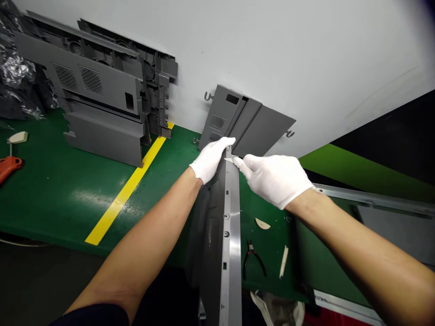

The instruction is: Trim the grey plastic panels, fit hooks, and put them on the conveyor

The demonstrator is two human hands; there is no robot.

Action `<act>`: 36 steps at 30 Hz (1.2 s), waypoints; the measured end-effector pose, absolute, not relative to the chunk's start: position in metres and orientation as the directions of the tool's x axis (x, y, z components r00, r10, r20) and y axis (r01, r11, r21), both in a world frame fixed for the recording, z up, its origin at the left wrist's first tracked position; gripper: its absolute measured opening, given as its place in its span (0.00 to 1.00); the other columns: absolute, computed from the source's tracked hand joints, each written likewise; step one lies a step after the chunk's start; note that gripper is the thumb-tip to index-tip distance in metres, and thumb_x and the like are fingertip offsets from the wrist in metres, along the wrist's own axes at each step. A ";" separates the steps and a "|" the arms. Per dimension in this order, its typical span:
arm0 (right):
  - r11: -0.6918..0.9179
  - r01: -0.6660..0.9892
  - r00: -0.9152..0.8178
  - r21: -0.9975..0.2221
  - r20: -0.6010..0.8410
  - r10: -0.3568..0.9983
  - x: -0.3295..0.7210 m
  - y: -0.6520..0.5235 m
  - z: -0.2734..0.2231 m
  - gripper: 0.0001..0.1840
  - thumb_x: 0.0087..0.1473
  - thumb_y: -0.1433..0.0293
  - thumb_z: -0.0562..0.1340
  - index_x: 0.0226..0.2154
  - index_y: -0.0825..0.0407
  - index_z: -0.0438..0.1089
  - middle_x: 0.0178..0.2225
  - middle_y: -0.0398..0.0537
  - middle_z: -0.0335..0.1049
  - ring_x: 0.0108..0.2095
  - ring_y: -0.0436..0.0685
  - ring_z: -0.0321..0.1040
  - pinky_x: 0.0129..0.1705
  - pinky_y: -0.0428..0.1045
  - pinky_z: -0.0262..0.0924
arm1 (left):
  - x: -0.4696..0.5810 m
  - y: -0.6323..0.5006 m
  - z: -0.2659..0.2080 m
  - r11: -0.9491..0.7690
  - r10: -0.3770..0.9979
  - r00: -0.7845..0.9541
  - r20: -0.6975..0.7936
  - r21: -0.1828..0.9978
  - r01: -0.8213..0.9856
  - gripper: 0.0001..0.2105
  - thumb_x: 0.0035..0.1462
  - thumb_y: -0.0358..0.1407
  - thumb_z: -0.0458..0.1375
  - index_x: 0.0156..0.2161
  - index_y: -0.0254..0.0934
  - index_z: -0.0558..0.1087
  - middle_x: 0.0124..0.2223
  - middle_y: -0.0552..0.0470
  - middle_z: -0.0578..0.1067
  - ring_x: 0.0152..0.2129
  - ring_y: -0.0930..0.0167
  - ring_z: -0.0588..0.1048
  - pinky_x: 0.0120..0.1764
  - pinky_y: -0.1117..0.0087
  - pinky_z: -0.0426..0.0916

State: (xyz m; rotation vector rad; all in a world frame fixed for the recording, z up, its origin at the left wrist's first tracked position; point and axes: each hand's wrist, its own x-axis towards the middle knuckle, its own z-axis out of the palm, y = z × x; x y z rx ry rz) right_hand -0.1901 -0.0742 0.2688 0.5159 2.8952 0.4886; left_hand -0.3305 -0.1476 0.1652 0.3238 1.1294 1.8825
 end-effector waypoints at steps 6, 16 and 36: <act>0.875 0.321 -0.926 0.361 -0.071 0.370 -0.186 -0.075 0.267 0.40 0.68 0.44 0.36 0.36 0.50 0.73 0.22 0.50 0.72 0.25 0.59 0.70 0.29 0.50 0.44 | -0.328 -0.146 0.166 -0.204 0.804 -0.563 -0.193 0.799 -0.566 0.18 0.55 0.47 0.67 0.27 0.39 0.67 0.24 0.56 0.68 0.19 0.74 0.66 0.26 0.68 0.61; 0.883 0.312 -0.940 0.351 -0.023 0.341 -0.182 -0.075 0.264 0.42 0.68 0.44 0.34 0.33 0.51 0.72 0.20 0.50 0.70 0.23 0.58 0.67 0.29 0.50 0.40 | -0.327 -0.146 0.167 -0.224 0.807 -0.556 -0.201 0.766 -0.602 0.15 0.56 0.45 0.66 0.28 0.38 0.69 0.23 0.57 0.66 0.19 0.74 0.66 0.26 0.68 0.61; 0.880 0.314 -0.943 0.356 0.010 0.333 -0.177 -0.074 0.259 0.41 0.68 0.45 0.35 0.31 0.51 0.72 0.19 0.49 0.68 0.21 0.56 0.65 0.28 0.50 0.37 | -0.326 -0.144 0.167 -0.226 0.815 -0.551 -0.181 0.776 -0.589 0.13 0.57 0.44 0.66 0.30 0.38 0.72 0.26 0.55 0.68 0.23 0.72 0.69 0.28 0.68 0.64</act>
